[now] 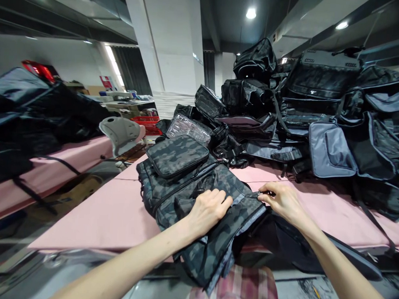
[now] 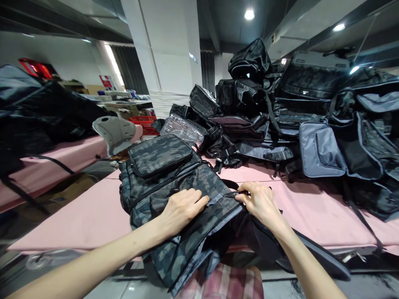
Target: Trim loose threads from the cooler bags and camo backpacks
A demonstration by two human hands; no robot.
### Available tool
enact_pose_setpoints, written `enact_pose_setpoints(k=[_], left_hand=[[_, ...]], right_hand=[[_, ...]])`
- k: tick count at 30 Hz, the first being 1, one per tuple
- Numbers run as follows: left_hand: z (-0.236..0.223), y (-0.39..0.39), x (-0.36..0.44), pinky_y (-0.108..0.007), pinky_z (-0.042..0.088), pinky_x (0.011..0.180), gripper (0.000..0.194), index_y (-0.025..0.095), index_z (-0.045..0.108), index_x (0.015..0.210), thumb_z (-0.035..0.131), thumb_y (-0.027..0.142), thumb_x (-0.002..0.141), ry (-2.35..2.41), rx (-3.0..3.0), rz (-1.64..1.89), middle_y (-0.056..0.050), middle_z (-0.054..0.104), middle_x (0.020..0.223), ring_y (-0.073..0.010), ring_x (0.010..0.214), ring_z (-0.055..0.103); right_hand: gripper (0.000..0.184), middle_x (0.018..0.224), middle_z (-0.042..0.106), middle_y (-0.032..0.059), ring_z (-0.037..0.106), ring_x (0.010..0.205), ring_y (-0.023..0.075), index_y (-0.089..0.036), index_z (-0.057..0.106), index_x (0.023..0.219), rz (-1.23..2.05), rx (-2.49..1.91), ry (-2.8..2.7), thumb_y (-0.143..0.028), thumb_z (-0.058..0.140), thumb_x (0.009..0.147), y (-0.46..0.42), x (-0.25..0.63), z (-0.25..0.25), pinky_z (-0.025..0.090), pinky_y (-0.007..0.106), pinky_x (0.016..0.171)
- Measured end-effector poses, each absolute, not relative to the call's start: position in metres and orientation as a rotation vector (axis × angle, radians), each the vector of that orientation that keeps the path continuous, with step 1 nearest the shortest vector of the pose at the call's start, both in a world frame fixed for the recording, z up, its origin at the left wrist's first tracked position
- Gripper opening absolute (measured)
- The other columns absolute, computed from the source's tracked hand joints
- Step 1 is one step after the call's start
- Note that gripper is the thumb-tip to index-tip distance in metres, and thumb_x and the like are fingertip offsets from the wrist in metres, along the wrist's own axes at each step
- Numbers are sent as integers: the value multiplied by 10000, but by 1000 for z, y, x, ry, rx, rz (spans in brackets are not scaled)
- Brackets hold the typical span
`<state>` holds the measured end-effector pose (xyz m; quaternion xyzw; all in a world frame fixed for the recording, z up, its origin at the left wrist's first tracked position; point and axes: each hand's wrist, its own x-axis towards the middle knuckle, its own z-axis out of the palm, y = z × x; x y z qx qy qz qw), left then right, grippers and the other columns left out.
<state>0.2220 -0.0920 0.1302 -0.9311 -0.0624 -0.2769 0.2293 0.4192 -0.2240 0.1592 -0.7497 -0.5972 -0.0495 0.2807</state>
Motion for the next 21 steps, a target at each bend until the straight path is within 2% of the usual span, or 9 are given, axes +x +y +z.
enact_pose_setpoints(k=[9,14,19,21], left_hand=[[129,-92,222,-292,270,538,120,175,495,777,429,137,869,-161,-2568,-790,-13,465,650,-164,591,414],[128,-92,222,-295,273,539,114,176,483,755,453,133,856,-156,-2558,-836,-9,460,644,-168,590,410],[128,-92,223,-299,280,537,95,177,480,762,468,138,848,-159,-2543,-828,-6,462,650,-168,592,417],[128,-93,223,-300,287,540,98,176,477,763,459,130,848,-164,-2536,-818,-7,464,653,-168,597,424]], right_hand=[[85,779,679,7,609,738,181,-216,658,768,-62,-1992,-1604,-268,592,779,-219,420,159,393,255,631],[89,820,686,17,612,777,192,-211,659,798,-64,-1974,-1616,-270,599,769,-222,419,160,401,270,673],[137,752,679,6,609,709,182,-204,658,756,109,-1889,-1551,-307,571,783,-212,421,159,411,262,638],[134,775,680,8,610,737,185,-208,657,777,51,-1887,-1517,-320,583,777,-201,417,161,411,262,651]])
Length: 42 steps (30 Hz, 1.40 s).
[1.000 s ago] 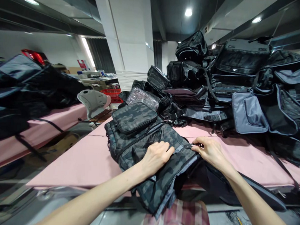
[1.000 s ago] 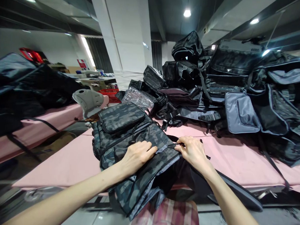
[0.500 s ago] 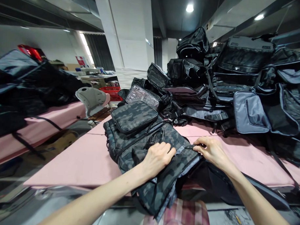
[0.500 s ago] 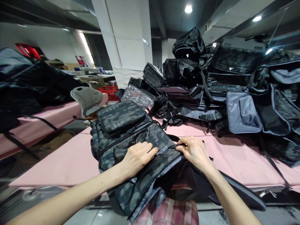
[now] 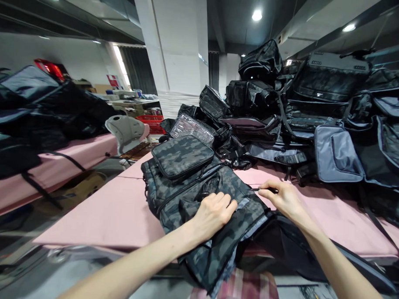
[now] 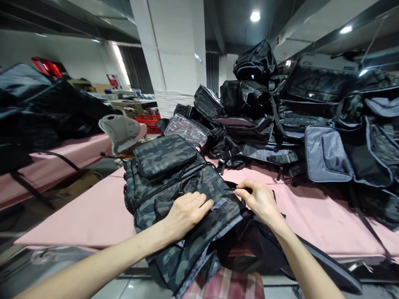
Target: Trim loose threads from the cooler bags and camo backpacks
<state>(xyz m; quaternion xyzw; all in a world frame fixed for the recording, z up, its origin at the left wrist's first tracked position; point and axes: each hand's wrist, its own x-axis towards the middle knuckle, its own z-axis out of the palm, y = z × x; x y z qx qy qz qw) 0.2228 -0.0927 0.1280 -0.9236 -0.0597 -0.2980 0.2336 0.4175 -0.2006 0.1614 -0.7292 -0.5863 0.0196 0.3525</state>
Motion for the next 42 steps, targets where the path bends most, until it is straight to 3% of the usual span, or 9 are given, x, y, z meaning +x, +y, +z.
enact_pose_setpoints(k=[10,12,17,19,24,28,37,42], left_hand=[[122,-92,223,-296,291,534,120,178,445,736,475,96,818,-170,-2521,-868,-8,474,648,-175,586,432],[121,-92,223,-297,291,534,118,178,444,742,457,100,829,-172,-2519,-871,-8,471,647,-173,584,432],[120,-92,224,-295,284,529,115,177,444,745,451,108,838,-173,-2519,-906,-3,462,637,-167,580,434],[120,-92,224,-294,283,528,112,176,447,746,451,116,841,-167,-2515,-923,-3,461,633,-166,580,435],[120,-92,223,-294,281,527,114,174,445,745,448,114,842,-169,-2515,-933,-4,462,636,-166,581,436],[119,-92,222,-294,285,530,117,173,438,745,441,114,846,-173,-2520,-931,-3,461,637,-163,586,439],[118,-91,222,-287,296,537,100,169,436,770,429,122,858,-180,-2547,-875,-10,469,658,-163,611,457],[117,-91,222,-291,304,538,98,168,444,770,435,119,854,-180,-2562,-864,-14,473,662,-169,619,465]], right_hand=[[86,795,656,29,570,772,187,-208,640,815,-470,-2086,-1578,-270,585,794,-149,389,167,330,262,594],[86,811,658,29,566,782,186,-205,642,828,-374,-2024,-1562,-255,592,779,-146,390,167,344,265,622],[189,777,660,30,581,720,165,-162,626,783,256,-1633,-1303,-329,539,783,-142,401,168,405,266,645],[178,797,669,22,593,741,168,-170,635,797,297,-1634,-1297,-326,558,762,-144,403,168,408,267,659],[112,819,688,-23,611,792,185,-254,667,817,-78,-2058,-1452,-311,588,761,-147,396,169,364,270,648],[124,890,686,-35,612,834,166,-278,661,882,-197,-2080,-1471,-314,583,793,-144,392,169,364,248,650],[121,803,616,24,502,788,173,-212,610,861,-821,-2097,-1763,-304,533,850,-147,386,165,293,279,652],[147,827,604,48,470,790,186,-200,596,892,-934,-2112,-1850,-294,485,877,-147,384,172,257,307,652]])
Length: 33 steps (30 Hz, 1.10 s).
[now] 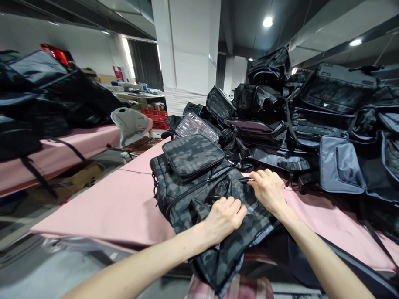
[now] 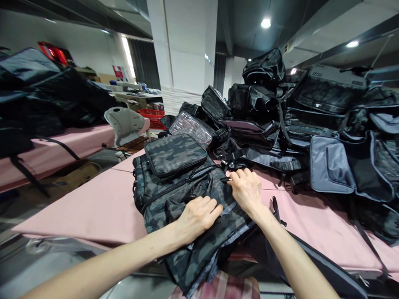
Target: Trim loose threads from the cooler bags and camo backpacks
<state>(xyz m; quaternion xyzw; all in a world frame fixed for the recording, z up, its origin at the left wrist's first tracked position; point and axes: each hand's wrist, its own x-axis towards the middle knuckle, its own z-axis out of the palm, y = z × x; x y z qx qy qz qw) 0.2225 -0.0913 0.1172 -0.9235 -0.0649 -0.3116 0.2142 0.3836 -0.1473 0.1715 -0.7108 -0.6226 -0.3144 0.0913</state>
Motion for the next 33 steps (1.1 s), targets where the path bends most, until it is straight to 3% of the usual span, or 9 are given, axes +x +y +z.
enact_pose_setpoints(k=[9,21,24,27,28,30,33], left_hand=[[119,-92,222,-292,309,529,129,169,431,739,428,96,846,-168,-2567,-863,-18,479,659,-171,615,469],[121,-94,222,-288,329,545,112,169,456,754,445,108,847,-186,-2615,-784,-19,495,681,-177,640,483],[143,-93,214,-301,367,620,103,168,510,922,440,126,859,-205,-2635,-711,-24,524,729,-181,698,505],[180,-84,203,-356,385,742,389,168,434,1201,509,146,820,-370,-2623,-661,-58,576,847,-215,816,534],[193,-79,201,-358,389,736,417,157,451,1200,540,155,793,-447,-2643,-611,-71,590,865,-226,823,543],[213,-69,201,-321,395,659,296,160,573,1050,562,164,755,-568,-2733,-467,-74,613,851,-225,774,566],[232,-55,211,-261,369,579,192,215,651,847,517,128,742,-612,-2869,-431,-28,629,832,-193,734,580]], right_hand=[[137,780,589,60,456,787,191,-166,569,765,-1038,-1976,-2366,-111,470,841,-135,370,205,235,317,643],[135,803,608,61,489,807,199,-177,588,793,-945,-2082,-2088,-244,491,860,-140,376,191,266,312,654],[160,785,626,51,524,801,198,-182,605,769,-794,-2115,-1929,-247,488,856,-141,385,191,308,295,647],[146,835,653,25,569,791,173,-201,619,830,-470,-2053,-1587,-290,503,844,-164,397,196,375,260,665],[149,867,656,18,580,793,166,-209,615,877,-374,-1988,-1525,-308,513,835,-176,397,197,396,253,677],[220,938,652,21,592,819,166,-214,593,988,-258,-1848,-1574,-314,554,796,-200,390,192,428,249,699],[398,1086,615,53,608,837,173,-213,559,1114,-263,-1788,-1927,-164,566,719,-227,363,170,452,248,686]])
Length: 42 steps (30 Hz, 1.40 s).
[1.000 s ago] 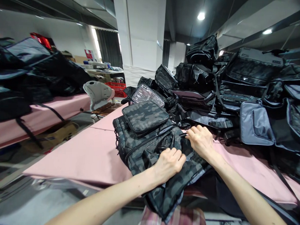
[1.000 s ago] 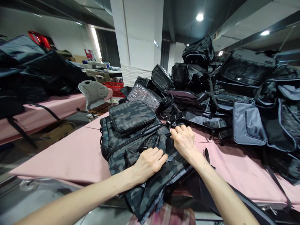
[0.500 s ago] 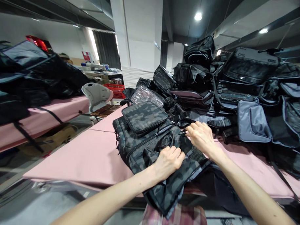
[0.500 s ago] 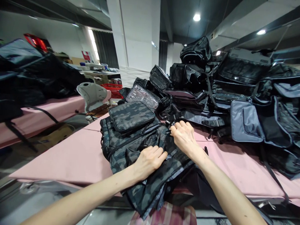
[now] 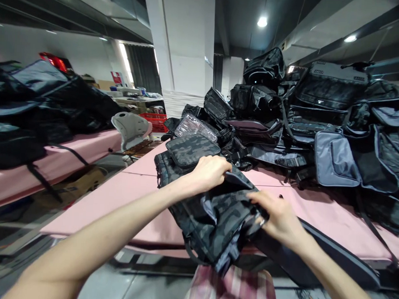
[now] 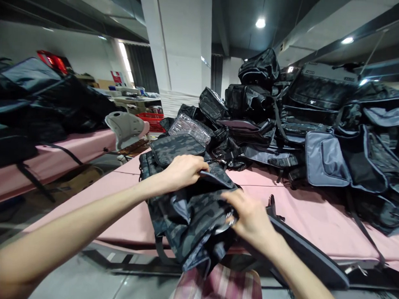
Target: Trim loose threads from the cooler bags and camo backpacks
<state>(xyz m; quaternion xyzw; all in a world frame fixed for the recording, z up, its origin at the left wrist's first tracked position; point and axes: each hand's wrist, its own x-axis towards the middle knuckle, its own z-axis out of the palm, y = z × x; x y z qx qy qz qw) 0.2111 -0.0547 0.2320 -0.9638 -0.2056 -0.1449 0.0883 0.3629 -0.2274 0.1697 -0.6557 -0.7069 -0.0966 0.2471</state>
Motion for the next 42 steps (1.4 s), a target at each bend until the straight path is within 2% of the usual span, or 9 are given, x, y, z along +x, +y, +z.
enact_pose_setpoints(k=[4,7,10,15,20,27,32,37,42], left_hand=[[240,-52,219,-258,385,611,265,255,642,924,488,118,759,-560,-2829,-632,-6,611,911,-171,771,581],[237,-66,204,-329,395,816,274,259,592,1035,461,135,828,-157,-2753,-601,-27,585,1042,-182,961,544],[226,-81,177,-466,184,1050,170,245,576,1004,522,281,847,306,-2689,-368,-24,590,1059,-204,1171,405],[197,-77,139,-513,-3,1089,291,195,561,760,605,482,746,41,-2643,-54,19,570,704,-173,877,518],[173,-69,131,-484,182,1030,308,181,501,683,538,460,808,10,-2689,-244,27,525,648,-150,755,470],[141,-74,131,-361,282,927,284,167,436,641,308,73,877,95,-2543,-910,27,473,582,-109,730,461],[130,-73,128,-336,299,861,284,161,404,609,317,93,870,208,-2476,-1047,26,458,556,-108,744,492],[124,-69,129,-324,308,791,294,162,400,581,308,108,855,269,-2387,-1193,18,453,535,-118,738,506],[125,-68,130,-320,308,795,278,156,435,587,353,98,847,272,-2387,-1208,19,479,541,-116,753,522]], right_hand=[[511,1217,560,72,637,758,155,-219,555,1164,-346,-1883,-2254,-32,458,699,-236,340,132,456,235,610],[482,1201,576,53,638,828,151,-233,566,1155,-316,-1838,-2229,-26,419,745,-233,347,116,466,233,645],[415,1175,593,52,634,850,147,-238,588,1121,-301,-1750,-2183,-54,427,786,-230,359,109,468,235,667],[380,1114,631,25,632,774,137,-236,639,976,-372,-1663,-2194,-8,408,779,-226,361,101,452,238,647],[344,1119,627,21,634,805,149,-230,647,943,-182,-1699,-2127,-33,416,782,-226,357,100,453,242,659],[134,858,678,28,631,790,179,-204,644,820,498,-1650,-1452,-275,537,779,-229,340,119,474,263,694],[369,931,644,24,606,848,208,-242,561,1067,344,-1825,-1448,-368,613,724,-224,310,128,444,317,752],[234,882,641,30,604,789,188,-214,565,904,208,-1864,-1498,-394,422,860,-220,296,127,421,285,692],[183,834,650,9,603,746,169,-215,586,870,123,-1835,-1557,-363,481,846,-214,291,129,395,258,644]])
